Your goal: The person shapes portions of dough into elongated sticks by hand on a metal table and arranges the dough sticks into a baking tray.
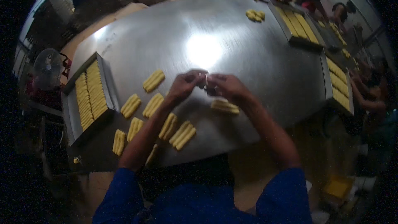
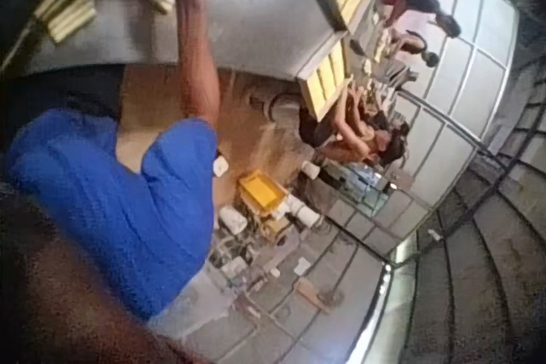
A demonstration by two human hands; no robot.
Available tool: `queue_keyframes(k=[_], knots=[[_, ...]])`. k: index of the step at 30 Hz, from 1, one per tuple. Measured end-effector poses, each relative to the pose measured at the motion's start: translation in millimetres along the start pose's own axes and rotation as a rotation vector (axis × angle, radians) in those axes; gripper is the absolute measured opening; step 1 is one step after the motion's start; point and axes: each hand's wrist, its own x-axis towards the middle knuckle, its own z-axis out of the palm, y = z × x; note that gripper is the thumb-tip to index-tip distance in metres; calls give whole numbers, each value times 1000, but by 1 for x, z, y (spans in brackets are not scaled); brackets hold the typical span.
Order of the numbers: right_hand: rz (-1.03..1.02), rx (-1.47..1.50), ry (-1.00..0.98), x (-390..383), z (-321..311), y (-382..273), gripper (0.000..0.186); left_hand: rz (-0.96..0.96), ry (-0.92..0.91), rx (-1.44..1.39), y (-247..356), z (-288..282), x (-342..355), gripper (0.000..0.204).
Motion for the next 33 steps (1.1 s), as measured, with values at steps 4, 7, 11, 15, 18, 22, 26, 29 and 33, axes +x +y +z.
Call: queue_keyframes(k=[4,7,11,15,18,22,26,29,33], knots=[[-93,-180,4,-9,-10,-20,40,-97,-61,18,13,0,8,38],[0,-523,37,0,-42,-29,29,-139,-189,142,1,9,37,39],[139,-909,100,40,-71,-7,33,-387,-258,699,-31,19,76,36],[78,-1389,376,23,-81,-12,54,-228,-103,1031,-33,14,79,40],[51,-1186,365,30,-103,-3,55,-191,-118,970,-56,2,83,36],[-13,-1200,385,26,-110,8,41,-62,-99,912,-66,5,67,31],[-18,-1111,297,18,-105,0,34,-237,-239,950,-46,3,74,36],[53,-1152,256,25,-95,-8,41,-294,-214,957,-47,2,84,49],[-35,-1292,404,21,-82,-7,51,-268,-187,1193,-46,13,90,67]])
